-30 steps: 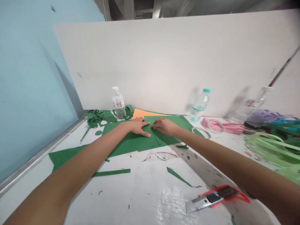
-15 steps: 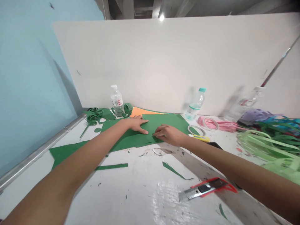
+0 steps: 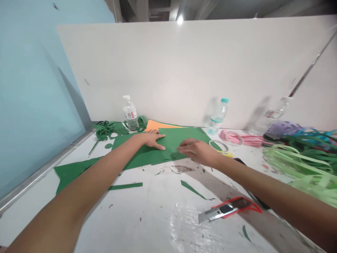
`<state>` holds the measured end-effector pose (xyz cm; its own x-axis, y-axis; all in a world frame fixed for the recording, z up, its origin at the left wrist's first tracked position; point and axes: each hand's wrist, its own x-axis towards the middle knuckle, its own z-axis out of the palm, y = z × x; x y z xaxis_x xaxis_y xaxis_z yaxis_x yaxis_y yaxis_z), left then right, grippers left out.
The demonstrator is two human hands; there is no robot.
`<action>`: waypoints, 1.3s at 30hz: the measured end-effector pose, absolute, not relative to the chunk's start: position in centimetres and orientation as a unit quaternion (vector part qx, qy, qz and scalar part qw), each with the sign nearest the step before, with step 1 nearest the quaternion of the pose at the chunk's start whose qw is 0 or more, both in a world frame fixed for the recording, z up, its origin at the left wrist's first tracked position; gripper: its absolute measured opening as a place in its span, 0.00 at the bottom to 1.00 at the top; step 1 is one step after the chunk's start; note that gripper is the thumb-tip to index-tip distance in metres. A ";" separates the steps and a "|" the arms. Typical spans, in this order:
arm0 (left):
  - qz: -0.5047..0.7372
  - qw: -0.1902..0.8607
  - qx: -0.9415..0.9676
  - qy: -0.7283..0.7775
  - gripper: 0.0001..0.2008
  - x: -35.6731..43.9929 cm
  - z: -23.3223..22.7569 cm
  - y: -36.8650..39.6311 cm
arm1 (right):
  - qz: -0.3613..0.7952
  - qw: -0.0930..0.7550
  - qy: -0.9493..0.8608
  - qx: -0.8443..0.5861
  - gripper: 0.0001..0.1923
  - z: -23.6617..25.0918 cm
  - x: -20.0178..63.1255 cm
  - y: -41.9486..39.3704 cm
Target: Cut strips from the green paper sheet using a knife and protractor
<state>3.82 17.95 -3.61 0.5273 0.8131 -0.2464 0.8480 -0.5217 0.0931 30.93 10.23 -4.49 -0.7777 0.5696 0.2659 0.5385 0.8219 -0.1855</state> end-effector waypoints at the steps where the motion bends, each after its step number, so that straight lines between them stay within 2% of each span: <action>1: -0.085 0.101 0.868 0.478 0.24 3.8 -3.7 17.9 | 0.042 0.167 -0.937 -0.304 0.18 -4.5 30.8 10.8; 7: -0.083 0.100 0.869 0.477 0.23 3.6 -3.9 17.9 | 0.037 0.159 -0.941 -0.298 0.17 -6.4 28.8 13.3; 16: -0.079 0.101 0.868 0.480 0.24 3.7 -3.4 17.4 | 0.069 0.137 -0.952 -0.264 0.16 -6.5 30.6 9.9; 26: -0.081 0.083 0.905 0.410 0.18 6.7 -1.7 16.6 | 0.035 0.231 -0.852 -0.468 0.16 -4.5 33.1 10.0; 39: -0.146 0.054 0.927 0.342 0.17 8.9 -1.7 17.4 | 0.088 0.244 -0.821 -0.509 0.13 -3.4 35.3 5.1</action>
